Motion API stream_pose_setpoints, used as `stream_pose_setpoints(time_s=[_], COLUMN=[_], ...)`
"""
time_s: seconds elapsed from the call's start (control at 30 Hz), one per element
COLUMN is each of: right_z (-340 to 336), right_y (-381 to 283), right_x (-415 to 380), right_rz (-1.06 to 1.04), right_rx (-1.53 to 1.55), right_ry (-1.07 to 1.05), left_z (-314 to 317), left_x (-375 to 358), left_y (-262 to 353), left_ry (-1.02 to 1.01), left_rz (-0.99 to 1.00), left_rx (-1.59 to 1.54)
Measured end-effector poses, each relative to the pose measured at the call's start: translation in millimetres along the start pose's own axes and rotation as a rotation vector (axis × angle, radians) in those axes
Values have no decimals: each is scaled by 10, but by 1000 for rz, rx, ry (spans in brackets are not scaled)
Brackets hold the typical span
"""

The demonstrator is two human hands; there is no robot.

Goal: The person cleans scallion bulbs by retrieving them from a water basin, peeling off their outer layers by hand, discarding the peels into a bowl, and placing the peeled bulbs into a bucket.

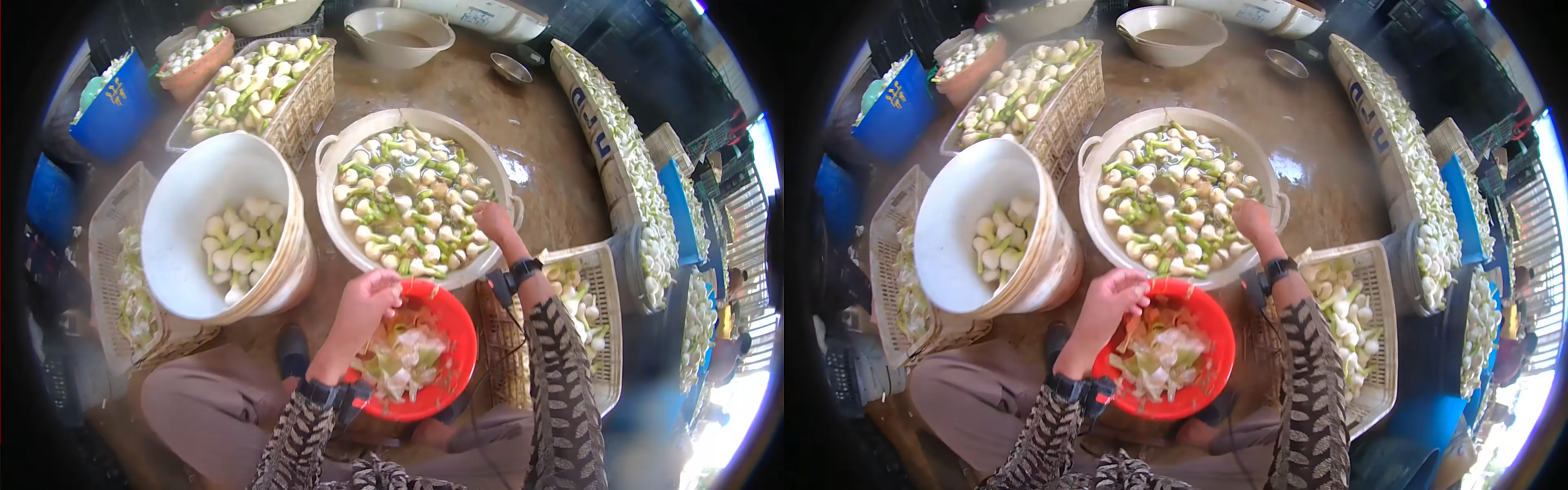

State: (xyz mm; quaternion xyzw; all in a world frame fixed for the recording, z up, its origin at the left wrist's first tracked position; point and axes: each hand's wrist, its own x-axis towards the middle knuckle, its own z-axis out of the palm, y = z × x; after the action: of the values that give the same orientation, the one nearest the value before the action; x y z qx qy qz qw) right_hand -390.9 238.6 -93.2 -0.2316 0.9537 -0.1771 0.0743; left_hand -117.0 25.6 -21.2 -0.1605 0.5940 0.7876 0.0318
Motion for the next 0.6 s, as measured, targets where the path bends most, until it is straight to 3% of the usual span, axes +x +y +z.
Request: stream_pose_setpoints(time_s=[0.07, 0.17, 0.3, 0.37, 0.43, 0.53, 0.6], right_z=[212, 697, 1220, 1359, 1655, 724, 518], right_y=[242, 337, 147, 131, 327, -166, -35], right_x=[463, 771, 819, 864, 978, 798, 987], right_rz=[-42, 105, 198, -9, -671, -520, -14], right_rx=[-237, -151, -64, -83, 46, 257, -27], right_ry=[-51, 60, -87, -346, -368, -464, -88], left_z=[-8, -57, -24, -15, -47, -85, -103], left_x=[157, 372, 556, 619, 661, 708, 735], left_y=[-173, -350, -361, -361, -436, -429, -375], left_ry=[12, -23, 3, -27, -37, -11, 31], left_rz=[-60, -71, -98, -123, -102, -74, -64], left_rx=[49, 153, 225, 238, 227, 203, 195])
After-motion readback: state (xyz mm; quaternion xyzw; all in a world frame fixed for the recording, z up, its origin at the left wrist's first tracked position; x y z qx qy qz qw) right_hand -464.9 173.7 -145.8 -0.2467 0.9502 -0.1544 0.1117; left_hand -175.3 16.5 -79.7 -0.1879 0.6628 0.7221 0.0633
